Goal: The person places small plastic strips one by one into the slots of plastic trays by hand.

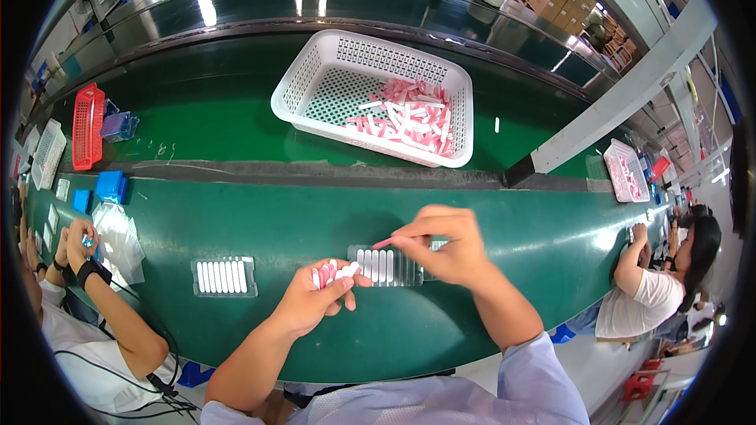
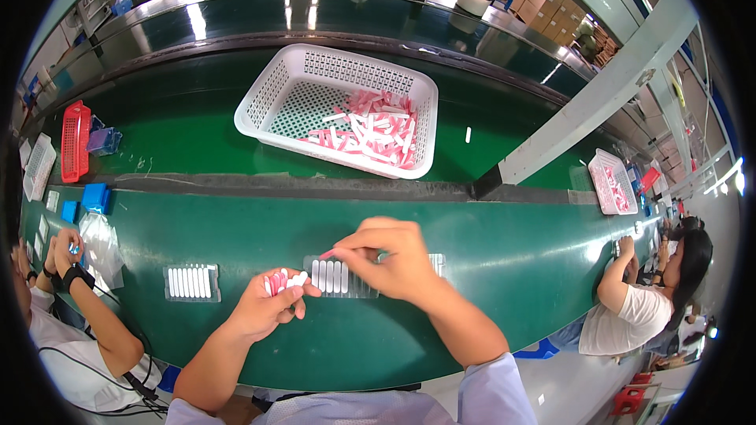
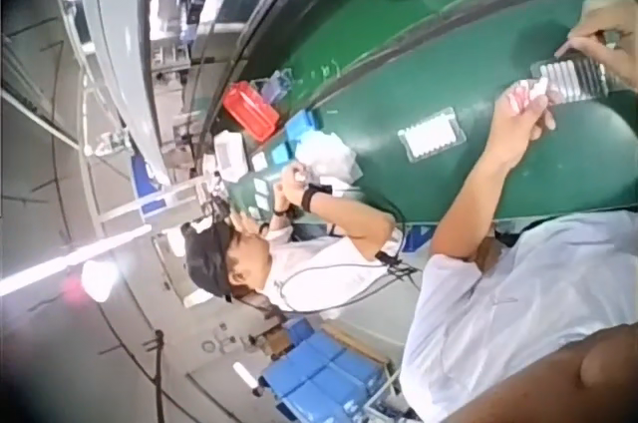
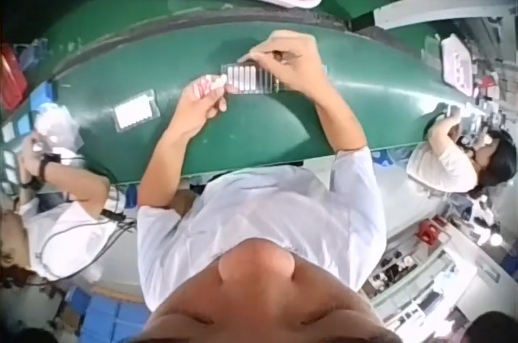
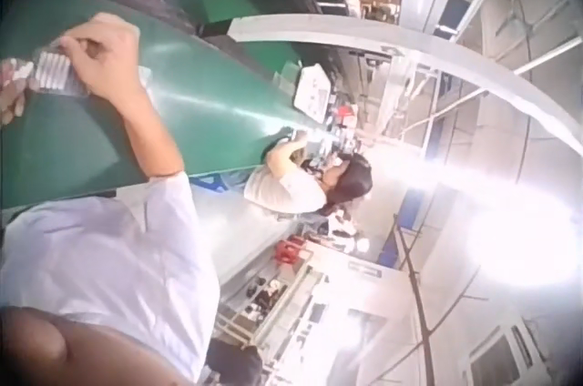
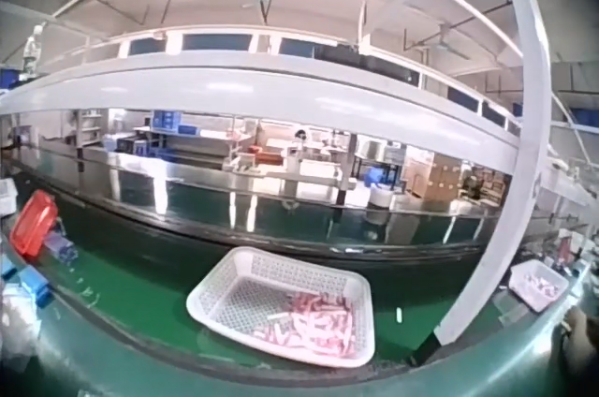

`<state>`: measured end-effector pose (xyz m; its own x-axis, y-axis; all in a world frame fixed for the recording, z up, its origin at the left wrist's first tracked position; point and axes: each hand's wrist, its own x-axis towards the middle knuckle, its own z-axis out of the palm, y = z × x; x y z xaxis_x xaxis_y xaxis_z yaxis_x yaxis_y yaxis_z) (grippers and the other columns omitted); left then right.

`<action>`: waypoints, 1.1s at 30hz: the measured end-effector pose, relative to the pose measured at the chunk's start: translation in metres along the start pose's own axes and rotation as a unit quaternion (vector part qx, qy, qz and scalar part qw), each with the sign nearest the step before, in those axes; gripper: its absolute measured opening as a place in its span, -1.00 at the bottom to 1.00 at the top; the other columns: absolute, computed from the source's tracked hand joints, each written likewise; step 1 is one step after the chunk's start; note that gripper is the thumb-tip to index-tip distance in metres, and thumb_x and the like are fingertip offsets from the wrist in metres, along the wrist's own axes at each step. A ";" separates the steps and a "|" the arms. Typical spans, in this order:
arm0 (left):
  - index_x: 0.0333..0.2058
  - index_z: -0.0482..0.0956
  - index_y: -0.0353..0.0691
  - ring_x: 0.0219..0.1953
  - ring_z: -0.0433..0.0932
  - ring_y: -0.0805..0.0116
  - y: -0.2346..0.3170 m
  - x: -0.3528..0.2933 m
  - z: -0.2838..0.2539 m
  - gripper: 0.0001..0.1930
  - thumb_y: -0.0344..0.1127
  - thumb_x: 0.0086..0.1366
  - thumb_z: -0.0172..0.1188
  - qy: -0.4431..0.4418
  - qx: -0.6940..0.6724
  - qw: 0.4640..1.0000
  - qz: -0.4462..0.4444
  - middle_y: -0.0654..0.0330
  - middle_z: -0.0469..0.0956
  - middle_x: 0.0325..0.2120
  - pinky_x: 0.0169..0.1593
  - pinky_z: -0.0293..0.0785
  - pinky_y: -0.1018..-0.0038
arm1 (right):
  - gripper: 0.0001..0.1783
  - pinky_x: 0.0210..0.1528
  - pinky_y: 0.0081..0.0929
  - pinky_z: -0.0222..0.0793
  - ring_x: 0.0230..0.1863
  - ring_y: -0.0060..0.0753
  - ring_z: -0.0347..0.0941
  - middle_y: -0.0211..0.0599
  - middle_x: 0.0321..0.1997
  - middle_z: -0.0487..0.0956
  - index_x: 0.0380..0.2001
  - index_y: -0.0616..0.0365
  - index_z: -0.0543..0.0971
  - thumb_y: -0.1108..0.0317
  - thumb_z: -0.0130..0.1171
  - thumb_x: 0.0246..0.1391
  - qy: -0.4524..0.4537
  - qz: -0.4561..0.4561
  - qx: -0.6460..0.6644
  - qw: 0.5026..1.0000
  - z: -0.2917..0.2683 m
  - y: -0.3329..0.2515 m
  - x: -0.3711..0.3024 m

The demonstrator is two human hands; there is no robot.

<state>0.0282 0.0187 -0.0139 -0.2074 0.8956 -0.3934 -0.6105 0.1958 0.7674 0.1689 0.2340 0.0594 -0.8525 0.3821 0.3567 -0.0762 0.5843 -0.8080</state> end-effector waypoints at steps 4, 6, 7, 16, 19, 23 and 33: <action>0.05 0.51 -0.31 -0.36 0.57 0.43 -0.003 0.000 -0.004 -0.78 -0.43 0.48 0.12 -0.004 -0.037 0.999 -0.011 -0.01 0.65 -0.05 -0.52 0.22 0.65 | -0.87 -0.43 -0.38 0.14 -0.51 -0.44 0.32 -0.55 -0.58 0.41 -0.47 0.01 0.70 0.38 0.50 -0.11 0.006 -0.204 -0.287 0.936 -0.023 -0.011 -0.003; 0.05 0.51 -0.30 -0.35 0.57 0.43 -0.001 0.000 -0.003 -0.78 -0.43 0.49 0.11 -0.002 -0.064 0.998 -0.018 -0.01 0.64 -0.05 -0.51 0.22 0.65 | -0.87 -0.41 -0.39 0.16 -0.49 -0.45 0.33 -0.55 -0.56 0.40 -0.46 0.01 0.70 0.34 0.49 -0.09 -0.020 -0.221 -0.333 0.916 -0.015 -0.005 -0.022; 0.05 0.51 -0.30 -0.35 0.57 0.43 -0.001 0.000 -0.003 -0.78 -0.43 0.49 0.11 -0.004 -0.062 0.998 -0.016 -0.01 0.64 -0.05 -0.51 0.22 0.65 | -0.87 -0.38 -0.39 0.18 -0.48 -0.46 0.34 -0.55 -0.55 0.39 -0.44 0.01 0.70 0.30 0.48 -0.07 -0.049 -0.240 -0.377 0.893 -0.011 0.001 -0.031; 0.07 0.49 -0.32 -0.30 0.56 0.48 -0.001 -0.003 -0.004 -0.73 -0.33 0.50 0.14 -0.013 -0.047 0.999 0.001 0.02 0.63 -0.01 -0.47 0.23 0.69 | -0.65 -0.27 -0.34 0.23 -0.37 -0.36 0.41 -0.49 -0.46 0.43 -0.19 -0.08 0.72 0.00 0.43 0.02 -0.103 -0.115 -0.325 0.933 0.007 0.026 -0.082; 0.07 0.48 -0.35 -0.30 0.57 0.46 -0.003 -0.002 -0.005 -0.73 -0.34 0.50 0.13 -0.019 -0.035 0.999 0.008 0.02 0.62 0.00 -0.47 0.24 0.69 | -0.65 -0.29 -0.37 0.18 -0.39 -0.36 0.39 -0.46 -0.48 0.42 -0.21 -0.05 0.74 0.06 0.50 -0.06 -0.099 -0.129 -0.278 0.947 0.005 0.033 -0.075; 0.10 0.49 -0.35 -0.30 0.58 0.45 -0.006 0.000 -0.003 -0.72 -0.36 0.50 0.12 -0.043 -0.016 0.999 0.013 0.03 0.62 -0.01 -0.48 0.24 0.69 | -0.69 -0.29 -0.36 0.18 -0.44 -0.38 0.39 -0.48 -0.49 0.48 -0.21 0.01 0.73 0.20 0.49 -0.05 -0.046 -0.145 -0.223 0.963 0.006 0.021 -0.076; 0.35 0.28 -0.33 -0.51 0.35 0.68 -0.015 -0.005 0.016 -0.51 -0.46 0.49 0.08 -0.095 0.075 0.992 0.026 0.13 0.67 -0.33 -0.48 0.19 0.70 | -0.89 -0.20 -0.34 0.39 -0.37 -0.34 0.56 -0.44 -0.39 0.63 -0.27 0.00 0.74 0.30 0.32 0.15 -0.165 -0.021 -0.071 0.983 0.031 -0.003 -0.044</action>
<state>0.0505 0.0177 -0.0150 -0.0788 0.9625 -0.2595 -0.4791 0.1917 0.8566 0.1905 0.1932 0.0312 -0.9736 0.1158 0.1968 -0.0612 0.6981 -0.7133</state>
